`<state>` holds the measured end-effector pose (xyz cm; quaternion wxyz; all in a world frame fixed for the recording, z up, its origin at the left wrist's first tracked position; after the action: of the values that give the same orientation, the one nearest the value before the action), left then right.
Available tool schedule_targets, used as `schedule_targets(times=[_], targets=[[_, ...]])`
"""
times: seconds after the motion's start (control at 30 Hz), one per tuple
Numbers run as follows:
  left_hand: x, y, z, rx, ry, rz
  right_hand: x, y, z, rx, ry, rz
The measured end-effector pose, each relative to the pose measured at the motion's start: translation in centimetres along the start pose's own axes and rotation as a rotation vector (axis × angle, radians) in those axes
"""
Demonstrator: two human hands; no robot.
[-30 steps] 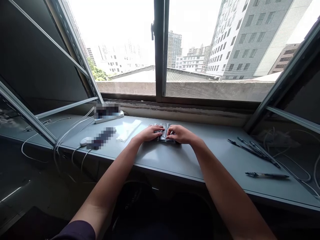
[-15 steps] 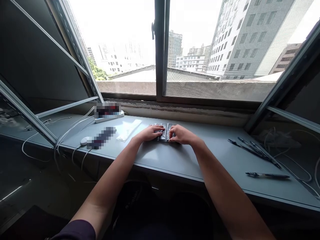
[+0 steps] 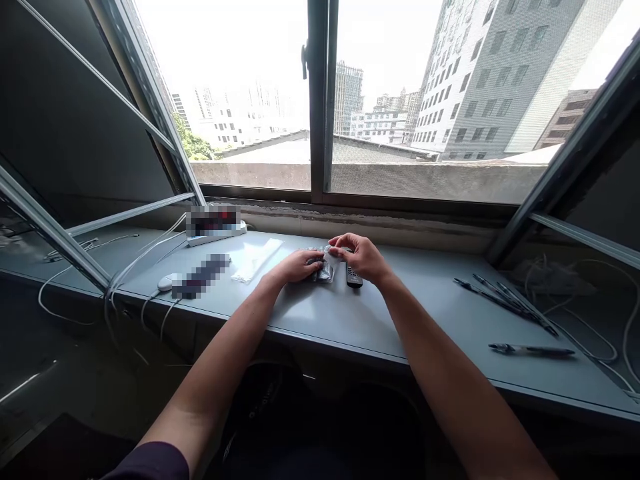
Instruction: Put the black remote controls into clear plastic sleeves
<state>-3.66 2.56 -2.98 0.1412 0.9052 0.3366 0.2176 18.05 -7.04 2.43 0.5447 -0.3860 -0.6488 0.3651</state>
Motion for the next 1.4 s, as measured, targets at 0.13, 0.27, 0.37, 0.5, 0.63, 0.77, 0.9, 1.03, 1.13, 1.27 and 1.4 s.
schedule_targets(times=[0.13,0.27,0.37,0.5,0.63,0.77,0.9,1.03,1.13,1.27,1.4], targets=[[0.3,0.3,-0.9,-0.241,0.192,-0.195,-0.3,-0.2,1.4,0.088,-0.011,-0.05],[0.8,1.0,-1.4,-0.788,0.321,-0.299,-0.5,0.2,2.7,0.122,-0.14,-0.067],[1.1,1.1,-1.4,-1.022,0.366,-0.343,-0.7,0.7,3.2,0.081,-0.175,-0.093],[1.1,1.0,-1.4,-1.08,0.433,-0.376,-0.6,1.6,3.4,0.115,-0.113,-0.015],[0.9,1.0,-1.9,-1.131,0.484,-0.299,-0.5,2.1,3.7,0.326,-0.097,0.148],[0.6,1.1,-2.5,-1.152,0.569,-0.306,-0.6,1.9,4.1,0.439,-0.117,0.31],[0.5,1.4,-2.5,-1.19,0.523,-0.341,-0.7,1.9,4.2,0.506,-0.146,0.42],[0.4,2.2,-2.0,-1.162,0.271,-0.262,-0.9,2.3,4.0,0.569,-0.146,0.545],[0.4,2.6,-1.8,-1.157,0.178,-0.22,-1.1,2.0,3.7,0.569,-0.211,0.622],[0.4,2.4,-2.3,-1.237,0.293,-0.257,-1.4,1.2,3.4,0.558,-0.317,0.645],[0.5,1.9,-2.5,-1.242,0.371,-0.33,-1.6,1.2,3.5,0.568,-0.355,0.629]])
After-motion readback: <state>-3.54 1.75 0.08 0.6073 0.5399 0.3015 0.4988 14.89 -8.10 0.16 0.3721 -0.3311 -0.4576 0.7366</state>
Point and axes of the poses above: each hand's wrist, its own x-axis towards the middle knuckle, its own z-axis out of the palm, y = z × x, the point moved 2 cm from there along x, towards the middle knuckle, and after that the axes turned 11 degrees about x, right-handed, at the moved point
